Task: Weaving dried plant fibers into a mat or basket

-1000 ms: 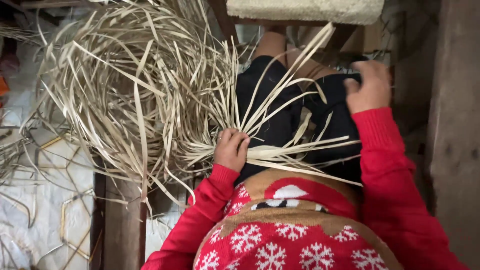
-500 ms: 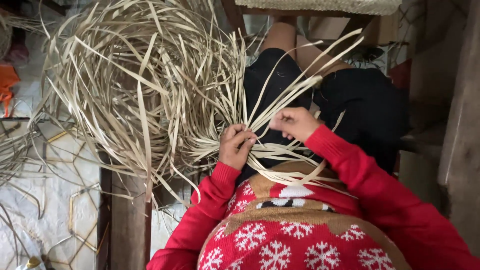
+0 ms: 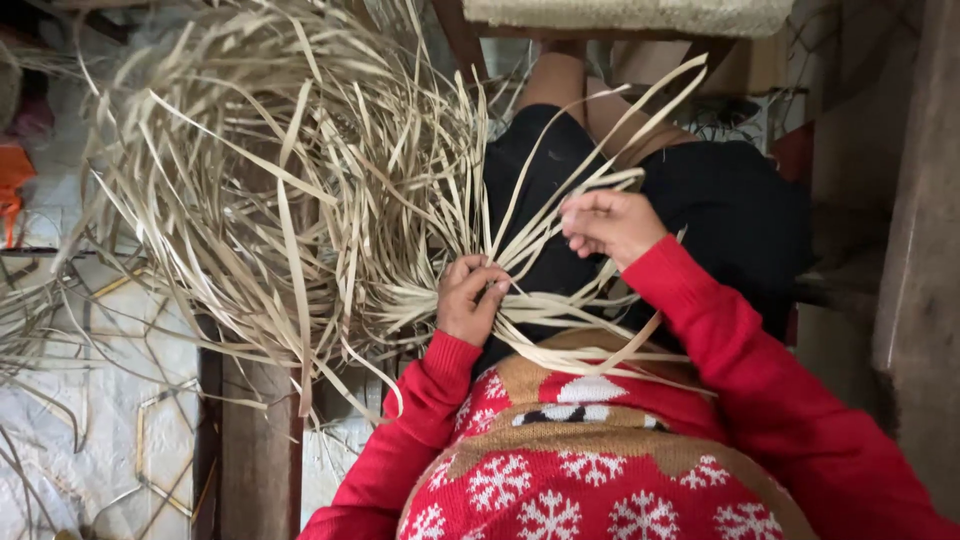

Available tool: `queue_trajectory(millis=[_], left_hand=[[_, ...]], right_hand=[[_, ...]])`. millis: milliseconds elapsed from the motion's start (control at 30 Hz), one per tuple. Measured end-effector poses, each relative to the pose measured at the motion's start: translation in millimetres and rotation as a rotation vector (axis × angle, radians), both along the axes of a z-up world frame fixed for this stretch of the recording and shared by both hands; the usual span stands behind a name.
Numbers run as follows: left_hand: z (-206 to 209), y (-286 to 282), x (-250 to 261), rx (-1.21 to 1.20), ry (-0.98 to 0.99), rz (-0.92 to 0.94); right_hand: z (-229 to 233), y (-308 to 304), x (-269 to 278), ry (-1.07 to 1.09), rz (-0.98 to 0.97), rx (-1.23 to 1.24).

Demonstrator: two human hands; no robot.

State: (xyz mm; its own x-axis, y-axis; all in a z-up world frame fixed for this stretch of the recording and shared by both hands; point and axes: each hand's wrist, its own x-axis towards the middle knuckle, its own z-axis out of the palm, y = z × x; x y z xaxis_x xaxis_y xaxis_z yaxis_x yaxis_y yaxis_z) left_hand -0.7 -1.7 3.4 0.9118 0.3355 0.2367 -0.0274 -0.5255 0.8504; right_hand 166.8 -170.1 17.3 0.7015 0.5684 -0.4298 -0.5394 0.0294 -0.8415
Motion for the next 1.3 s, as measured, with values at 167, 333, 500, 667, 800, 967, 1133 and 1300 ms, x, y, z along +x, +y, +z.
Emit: queue_trajectory(millis=[167, 333, 500, 667, 800, 967, 1133, 1300], left_hand=[[-6, 1, 1, -0.006, -0.001, -0.010], [0, 2, 1, 0.013, -0.003, -0.014], [-3, 1, 2, 0.015, -0.005, -0.025], [-4, -4, 4, -0.045, 0.035, 0.045], [-11, 0, 3, -0.109, 0.094, 0.043], [-12, 4, 3, -0.174, 0.166, 0.067], [-20, 10, 2, -0.227, 0.095, 0.009], [20, 6, 18, -0.103, 0.057, 0.077]], right_hand=[[-13, 8, -1, -0.203, 0.082, -0.076], [-19, 1, 14, -0.214, 0.015, -0.147], [41, -31, 65, -0.063, -0.379, -0.097], [81, -67, 108, 0.023, -1.201, 0.077], [-31, -122, 150, 0.013, -1.243, 0.119], [17, -95, 111, -1.068, -0.368, -0.649], [30, -65, 82, -0.719, 0.344, -0.598], [0, -69, 91, -0.564, 0.333, -0.489]])
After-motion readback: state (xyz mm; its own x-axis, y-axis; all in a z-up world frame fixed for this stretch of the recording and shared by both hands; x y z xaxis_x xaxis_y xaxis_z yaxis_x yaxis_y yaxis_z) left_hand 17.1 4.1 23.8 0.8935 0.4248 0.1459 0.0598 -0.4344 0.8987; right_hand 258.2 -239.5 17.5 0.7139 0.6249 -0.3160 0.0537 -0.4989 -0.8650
